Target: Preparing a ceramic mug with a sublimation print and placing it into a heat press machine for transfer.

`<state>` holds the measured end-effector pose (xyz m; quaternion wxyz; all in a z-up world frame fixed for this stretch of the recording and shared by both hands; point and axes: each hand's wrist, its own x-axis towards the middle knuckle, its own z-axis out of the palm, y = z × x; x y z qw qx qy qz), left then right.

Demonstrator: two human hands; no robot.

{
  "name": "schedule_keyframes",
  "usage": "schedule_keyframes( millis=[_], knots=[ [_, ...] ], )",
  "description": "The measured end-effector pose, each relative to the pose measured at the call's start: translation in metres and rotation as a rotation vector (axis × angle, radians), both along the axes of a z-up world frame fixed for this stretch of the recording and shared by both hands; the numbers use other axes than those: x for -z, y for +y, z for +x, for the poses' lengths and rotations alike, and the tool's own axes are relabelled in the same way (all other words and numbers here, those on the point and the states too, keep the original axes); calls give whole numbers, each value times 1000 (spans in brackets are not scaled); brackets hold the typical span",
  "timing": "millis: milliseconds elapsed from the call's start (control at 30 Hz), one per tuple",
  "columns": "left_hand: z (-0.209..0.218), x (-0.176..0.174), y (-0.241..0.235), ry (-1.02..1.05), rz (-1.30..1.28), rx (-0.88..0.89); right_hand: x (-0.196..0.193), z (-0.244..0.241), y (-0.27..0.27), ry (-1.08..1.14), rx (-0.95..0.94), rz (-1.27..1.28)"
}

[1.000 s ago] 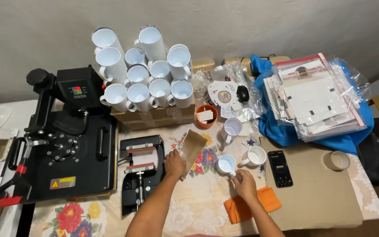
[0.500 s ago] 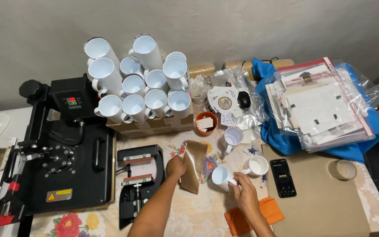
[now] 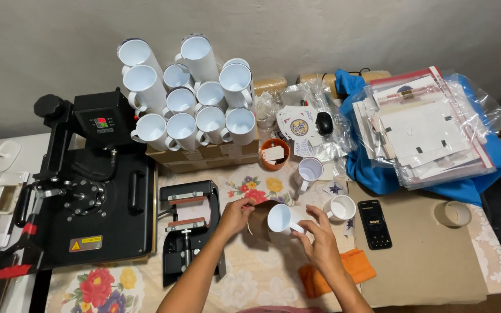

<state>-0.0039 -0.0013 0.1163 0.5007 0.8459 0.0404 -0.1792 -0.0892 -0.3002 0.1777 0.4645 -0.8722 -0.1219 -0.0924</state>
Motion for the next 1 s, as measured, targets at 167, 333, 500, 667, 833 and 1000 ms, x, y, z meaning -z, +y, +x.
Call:
schedule_keyframes(
  millis=[167, 333, 500, 667, 833, 1000],
  knots=[
    [-14, -24, 12, -303, 17, 64, -30, -8, 15, 11, -24, -7],
    [-26, -45, 17, -661, 23, 145, -55, -20, 30, -15, -66, 20],
    [-39, -72, 12, -708, 77, 199, -57, -34, 38, -100, -74, 65],
    [-60, -119, -1, -455, 17, 107, -59, -45, 42, -158, -31, 85],
    [-70, -133, -11, -328, -89, -31, -65, -54, 43, -156, 43, 123],
    [-78, -121, -8, -265, -593, 9, -38, -55, 36, 251, 167, 577]
  ],
)
